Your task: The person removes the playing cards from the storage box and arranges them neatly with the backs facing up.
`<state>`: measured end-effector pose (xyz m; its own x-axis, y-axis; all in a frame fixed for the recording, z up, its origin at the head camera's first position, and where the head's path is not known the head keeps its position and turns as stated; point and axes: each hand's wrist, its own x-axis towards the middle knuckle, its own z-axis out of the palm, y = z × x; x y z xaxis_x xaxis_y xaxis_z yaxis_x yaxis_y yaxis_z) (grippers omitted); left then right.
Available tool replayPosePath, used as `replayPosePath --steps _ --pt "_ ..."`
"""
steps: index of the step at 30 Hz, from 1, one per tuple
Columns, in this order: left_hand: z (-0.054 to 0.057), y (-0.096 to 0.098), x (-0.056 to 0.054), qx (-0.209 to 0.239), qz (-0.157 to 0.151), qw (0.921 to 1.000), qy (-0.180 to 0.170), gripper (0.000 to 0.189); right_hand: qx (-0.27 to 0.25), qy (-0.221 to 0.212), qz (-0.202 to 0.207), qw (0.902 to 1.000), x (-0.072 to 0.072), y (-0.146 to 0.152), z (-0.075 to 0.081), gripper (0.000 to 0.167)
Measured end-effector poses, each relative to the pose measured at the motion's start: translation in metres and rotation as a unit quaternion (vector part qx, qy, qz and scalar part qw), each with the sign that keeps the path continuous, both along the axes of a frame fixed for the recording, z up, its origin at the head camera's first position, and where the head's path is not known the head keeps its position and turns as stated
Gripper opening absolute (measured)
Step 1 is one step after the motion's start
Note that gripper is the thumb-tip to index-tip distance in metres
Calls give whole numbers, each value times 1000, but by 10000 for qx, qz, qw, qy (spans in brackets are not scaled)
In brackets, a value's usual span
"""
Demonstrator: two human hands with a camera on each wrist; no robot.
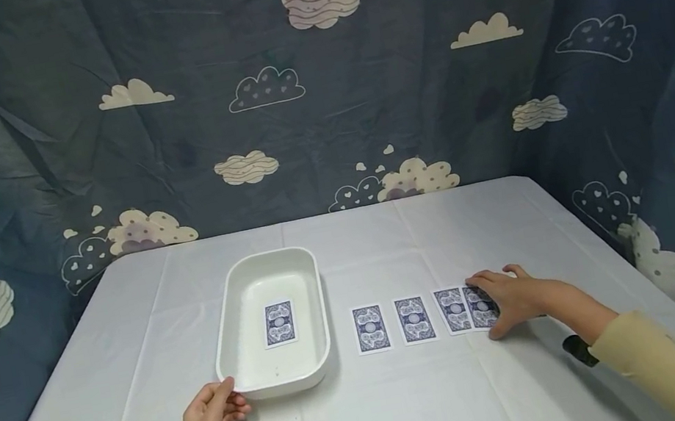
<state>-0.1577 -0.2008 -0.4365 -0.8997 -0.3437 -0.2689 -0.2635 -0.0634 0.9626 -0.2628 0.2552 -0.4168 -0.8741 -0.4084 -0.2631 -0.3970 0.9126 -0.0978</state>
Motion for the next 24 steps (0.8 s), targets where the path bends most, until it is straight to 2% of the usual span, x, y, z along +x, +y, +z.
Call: replayPosePath --steps 7,12,19,24 --pt "1 1 0 23 15 10000 -25 20 -115 11 -117 9999 -6 0 -4 90" --pt "1 0 -1 5 32 10000 11 20 -96 93 -60 9999 -7 -2 -3 90" --pt "1 2 -1 37 10 10000 6 19 9 219 177 9996 -7 -1 2 91" --pt "1 1 0 -15 24 10000 -7 22 -60 330 20 9994 -9 9 10 86"
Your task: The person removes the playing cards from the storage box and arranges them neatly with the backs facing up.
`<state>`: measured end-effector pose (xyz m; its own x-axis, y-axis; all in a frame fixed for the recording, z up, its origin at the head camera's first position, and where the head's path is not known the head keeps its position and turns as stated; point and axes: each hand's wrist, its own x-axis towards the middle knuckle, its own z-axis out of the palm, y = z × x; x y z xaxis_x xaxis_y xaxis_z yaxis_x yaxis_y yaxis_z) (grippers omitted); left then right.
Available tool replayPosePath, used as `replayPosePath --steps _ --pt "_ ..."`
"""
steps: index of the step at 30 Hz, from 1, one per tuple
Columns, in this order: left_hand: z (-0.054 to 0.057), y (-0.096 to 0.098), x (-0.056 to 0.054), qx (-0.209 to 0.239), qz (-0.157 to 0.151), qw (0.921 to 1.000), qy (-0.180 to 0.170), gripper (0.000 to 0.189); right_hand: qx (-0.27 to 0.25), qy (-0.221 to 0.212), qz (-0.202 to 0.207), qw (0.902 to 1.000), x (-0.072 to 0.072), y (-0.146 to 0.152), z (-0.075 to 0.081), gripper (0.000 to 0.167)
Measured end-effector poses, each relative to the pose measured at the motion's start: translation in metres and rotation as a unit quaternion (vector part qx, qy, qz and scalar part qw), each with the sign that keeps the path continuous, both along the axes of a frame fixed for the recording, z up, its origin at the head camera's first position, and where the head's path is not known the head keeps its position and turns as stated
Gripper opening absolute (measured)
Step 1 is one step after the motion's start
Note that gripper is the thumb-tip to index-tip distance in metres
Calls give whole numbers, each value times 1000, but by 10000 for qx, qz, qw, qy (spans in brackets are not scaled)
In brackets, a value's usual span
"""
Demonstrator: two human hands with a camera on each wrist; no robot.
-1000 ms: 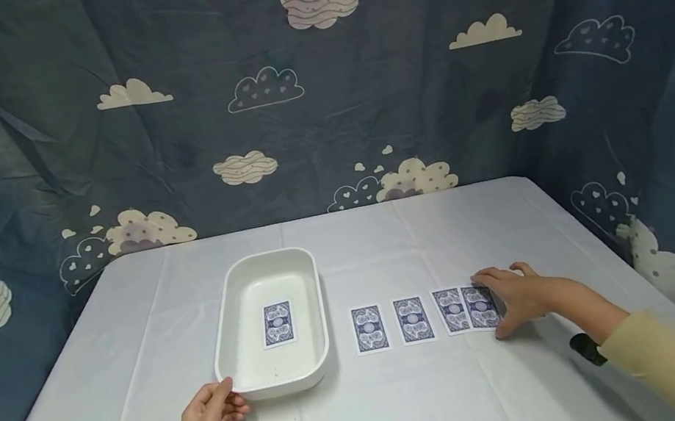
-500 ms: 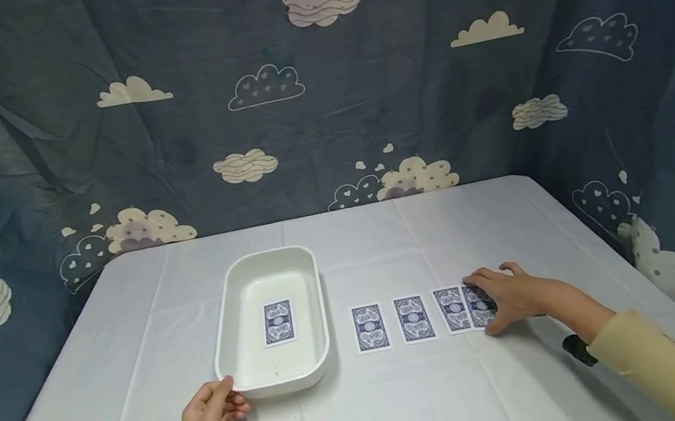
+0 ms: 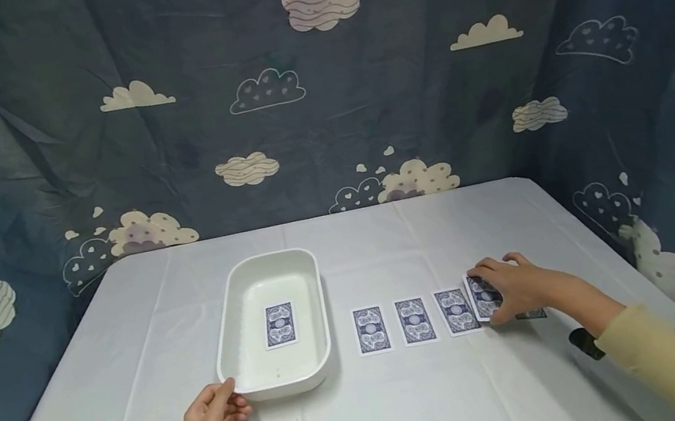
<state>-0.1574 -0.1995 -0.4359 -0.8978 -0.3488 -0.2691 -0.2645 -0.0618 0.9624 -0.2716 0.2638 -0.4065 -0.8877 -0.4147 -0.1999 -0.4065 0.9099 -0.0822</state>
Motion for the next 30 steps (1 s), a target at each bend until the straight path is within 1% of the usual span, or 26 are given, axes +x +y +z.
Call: replayPosePath --steps 7,10,14,16,22,28,30 --pt "-1 4 -2 -42 -131 9998 -135 23 70 344 -362 9987 13 41 6 82" --pt "1 3 -1 -47 -139 9998 -163 23 132 458 -460 9978 16 58 6 81" --pt "3 0 0 -103 -57 9996 -256 23 262 499 -522 9970 19 76 6 82" --pt "3 0 0 -121 -48 9995 -296 23 308 493 -545 9968 20 83 5 83" --pt "4 -3 0 -134 -7 9995 -290 23 482 422 -587 9962 16 91 0 84" --pt "2 -4 1 -87 -6 9995 -306 22 730 97 -694 9949 12 94 -3 83" --pt "1 -4 1 -49 -37 9996 -262 22 827 -17 -735 9939 11 95 -3 84"
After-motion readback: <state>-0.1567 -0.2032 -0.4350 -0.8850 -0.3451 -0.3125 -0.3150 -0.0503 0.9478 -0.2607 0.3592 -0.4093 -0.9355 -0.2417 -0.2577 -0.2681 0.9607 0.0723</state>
